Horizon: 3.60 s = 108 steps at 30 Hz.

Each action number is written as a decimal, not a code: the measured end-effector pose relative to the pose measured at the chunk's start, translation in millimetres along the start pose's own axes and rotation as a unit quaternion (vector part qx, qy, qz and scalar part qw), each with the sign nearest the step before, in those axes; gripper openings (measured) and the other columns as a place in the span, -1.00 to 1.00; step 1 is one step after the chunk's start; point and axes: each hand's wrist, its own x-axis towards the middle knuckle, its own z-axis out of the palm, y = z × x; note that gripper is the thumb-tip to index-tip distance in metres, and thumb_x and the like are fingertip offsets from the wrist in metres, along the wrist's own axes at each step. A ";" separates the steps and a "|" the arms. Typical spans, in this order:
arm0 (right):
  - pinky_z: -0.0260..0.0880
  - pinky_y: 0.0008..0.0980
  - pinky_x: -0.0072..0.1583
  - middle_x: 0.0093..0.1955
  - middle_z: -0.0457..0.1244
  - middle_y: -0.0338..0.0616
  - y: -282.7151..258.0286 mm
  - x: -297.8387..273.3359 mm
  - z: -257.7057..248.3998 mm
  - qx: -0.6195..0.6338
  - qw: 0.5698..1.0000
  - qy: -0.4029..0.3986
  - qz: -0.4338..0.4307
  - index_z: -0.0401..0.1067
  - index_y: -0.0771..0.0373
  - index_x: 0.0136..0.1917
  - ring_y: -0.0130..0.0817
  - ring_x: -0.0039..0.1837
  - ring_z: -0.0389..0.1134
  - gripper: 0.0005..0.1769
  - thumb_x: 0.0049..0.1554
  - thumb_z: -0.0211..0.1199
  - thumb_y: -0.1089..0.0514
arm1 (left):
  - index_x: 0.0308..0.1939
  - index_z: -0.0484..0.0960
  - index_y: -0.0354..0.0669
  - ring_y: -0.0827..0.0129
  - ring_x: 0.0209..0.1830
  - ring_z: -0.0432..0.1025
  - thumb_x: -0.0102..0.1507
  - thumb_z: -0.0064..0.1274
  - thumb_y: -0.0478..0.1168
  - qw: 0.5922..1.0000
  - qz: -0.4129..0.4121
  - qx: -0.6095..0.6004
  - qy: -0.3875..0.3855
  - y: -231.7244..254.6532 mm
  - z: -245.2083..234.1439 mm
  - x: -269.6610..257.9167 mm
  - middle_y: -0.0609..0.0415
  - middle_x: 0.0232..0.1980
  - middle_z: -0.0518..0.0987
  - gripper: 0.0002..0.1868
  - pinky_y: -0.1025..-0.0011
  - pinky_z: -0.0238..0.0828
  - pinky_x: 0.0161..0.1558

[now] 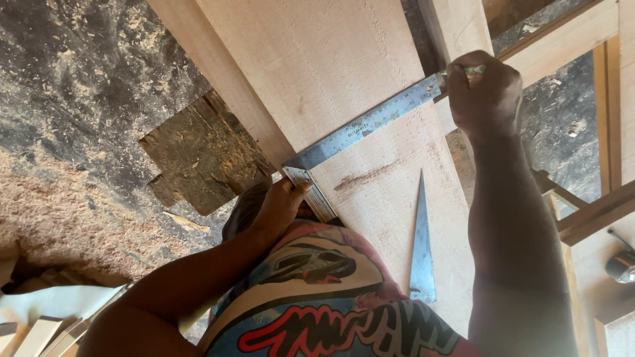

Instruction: The person measures a long wooden plank using a tape measure and marks it with a pencil. They then use a metal square to draw straight lines across the plank. Finally, the person uses a hand saw to cut the wood along the marked lines.

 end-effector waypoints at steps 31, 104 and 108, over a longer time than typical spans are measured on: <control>0.06 0.19 0.48 0.13 0.29 -0.04 -103.5 -236.1 130.3 -0.101 0.985 0.020 -0.141 0.48 0.19 0.14 0.00 0.27 0.23 -0.36 -0.13 0.57 -0.10 | 0.02 0.60 -0.37 0.22 -0.24 0.62 0.36 0.06 -0.02 0.975 0.057 0.162 -0.139 10.6 -18.2 7.8 -0.11 -0.16 0.67 -0.58 0.29 0.64 -0.25; 0.41 -0.45 -0.15 -0.17 0.37 -0.10 -106.8 -91.1 95.5 0.372 0.916 -0.150 0.010 0.52 0.41 0.14 -0.44 -0.18 0.37 -0.72 0.43 0.10 0.16 | 0.50 0.20 -0.30 -0.02 0.58 0.03 0.38 -0.36 -0.12 0.260 0.538 0.707 -0.379 93.4 16.3 24.6 -0.19 0.54 0.26 -0.39 -0.20 -0.20 0.52; 0.47 -0.38 -0.08 -0.19 0.40 -0.08 -119.1 -66.9 107.1 0.333 0.909 -0.221 0.115 0.57 0.38 0.04 -0.41 -0.13 0.41 -0.73 0.32 0.21 0.12 | 0.50 0.21 -0.38 -0.06 0.60 0.03 0.42 -0.38 -0.08 0.236 0.554 0.699 -0.386 94.4 17.1 27.7 -0.26 0.53 0.26 -0.38 -0.08 -0.21 0.57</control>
